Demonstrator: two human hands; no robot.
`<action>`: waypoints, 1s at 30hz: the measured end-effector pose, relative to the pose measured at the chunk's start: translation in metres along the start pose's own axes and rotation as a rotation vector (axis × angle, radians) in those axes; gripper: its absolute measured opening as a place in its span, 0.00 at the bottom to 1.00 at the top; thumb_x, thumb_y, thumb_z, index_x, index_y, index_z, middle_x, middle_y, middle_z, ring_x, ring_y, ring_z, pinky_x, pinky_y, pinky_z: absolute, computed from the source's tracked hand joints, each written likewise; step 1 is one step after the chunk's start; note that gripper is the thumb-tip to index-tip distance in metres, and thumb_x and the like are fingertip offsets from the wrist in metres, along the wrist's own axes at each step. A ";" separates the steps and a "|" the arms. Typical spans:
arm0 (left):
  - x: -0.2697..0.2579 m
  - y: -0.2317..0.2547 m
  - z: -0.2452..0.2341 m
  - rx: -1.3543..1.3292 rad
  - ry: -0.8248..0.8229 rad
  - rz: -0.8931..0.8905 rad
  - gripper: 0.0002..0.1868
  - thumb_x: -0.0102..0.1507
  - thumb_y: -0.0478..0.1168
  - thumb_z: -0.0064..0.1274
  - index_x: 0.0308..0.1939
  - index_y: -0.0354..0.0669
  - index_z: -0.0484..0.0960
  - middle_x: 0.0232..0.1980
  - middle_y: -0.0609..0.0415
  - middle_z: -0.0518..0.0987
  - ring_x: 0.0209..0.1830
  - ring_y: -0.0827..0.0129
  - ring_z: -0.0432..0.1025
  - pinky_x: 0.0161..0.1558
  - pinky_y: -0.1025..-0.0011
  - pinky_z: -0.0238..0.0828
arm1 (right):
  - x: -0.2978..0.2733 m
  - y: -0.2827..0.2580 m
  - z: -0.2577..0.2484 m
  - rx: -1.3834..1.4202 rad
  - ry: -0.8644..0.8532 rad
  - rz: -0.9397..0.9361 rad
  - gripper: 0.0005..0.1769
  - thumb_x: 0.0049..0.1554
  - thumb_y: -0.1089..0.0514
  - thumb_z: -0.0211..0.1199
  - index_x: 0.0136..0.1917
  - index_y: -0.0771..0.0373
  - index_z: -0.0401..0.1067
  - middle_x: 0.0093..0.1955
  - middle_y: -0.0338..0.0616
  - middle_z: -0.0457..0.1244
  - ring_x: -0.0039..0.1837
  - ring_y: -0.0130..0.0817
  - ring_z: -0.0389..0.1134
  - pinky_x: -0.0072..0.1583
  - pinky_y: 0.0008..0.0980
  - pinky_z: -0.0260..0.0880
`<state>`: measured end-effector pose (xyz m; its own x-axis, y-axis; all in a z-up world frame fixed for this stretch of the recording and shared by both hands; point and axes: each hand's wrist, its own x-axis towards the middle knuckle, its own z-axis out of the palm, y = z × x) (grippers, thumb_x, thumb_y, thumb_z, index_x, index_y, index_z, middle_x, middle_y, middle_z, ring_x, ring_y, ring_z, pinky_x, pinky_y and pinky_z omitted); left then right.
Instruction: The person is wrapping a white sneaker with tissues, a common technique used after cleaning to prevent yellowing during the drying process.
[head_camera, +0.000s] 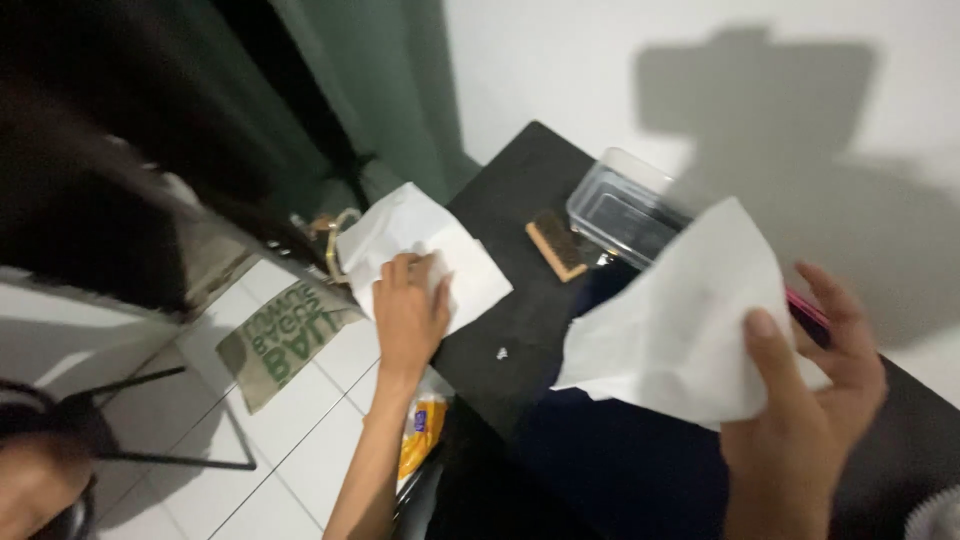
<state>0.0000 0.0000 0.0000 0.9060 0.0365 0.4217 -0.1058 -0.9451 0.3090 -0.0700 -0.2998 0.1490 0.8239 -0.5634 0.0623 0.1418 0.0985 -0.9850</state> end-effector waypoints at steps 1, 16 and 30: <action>-0.001 -0.001 0.001 0.011 0.003 -0.009 0.20 0.68 0.44 0.53 0.59 0.35 0.80 0.55 0.41 0.75 0.53 0.47 0.68 0.46 0.51 0.66 | -0.002 0.000 0.002 0.006 -0.012 0.005 0.28 0.56 0.60 0.67 0.71 0.57 0.70 0.54 0.37 0.69 0.49 0.20 0.71 0.51 0.16 0.75; -0.008 0.120 -0.115 -0.814 0.079 0.097 0.27 0.67 0.51 0.38 0.62 0.37 0.75 0.58 0.43 0.71 0.60 0.55 0.69 0.57 0.62 0.70 | -0.003 -0.015 0.013 0.202 0.086 0.044 0.36 0.54 0.62 0.63 0.75 0.51 0.62 0.65 0.63 0.67 0.62 0.42 0.71 0.64 0.40 0.76; 0.093 0.198 -0.183 -0.930 -0.282 0.755 0.04 0.69 0.34 0.50 0.39 0.40 0.73 0.47 0.48 0.80 0.49 0.61 0.77 0.51 0.68 0.74 | -0.003 -0.053 -0.048 -0.533 -0.019 -0.323 0.21 0.67 0.53 0.51 0.65 0.66 0.74 0.59 0.43 0.70 0.60 0.26 0.65 0.60 0.27 0.65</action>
<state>-0.0115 -0.1245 0.2568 0.5358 -0.5990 0.5950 -0.7887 -0.1035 0.6060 -0.1063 -0.3425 0.1938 0.7952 -0.4815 0.3684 0.0962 -0.4998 -0.8608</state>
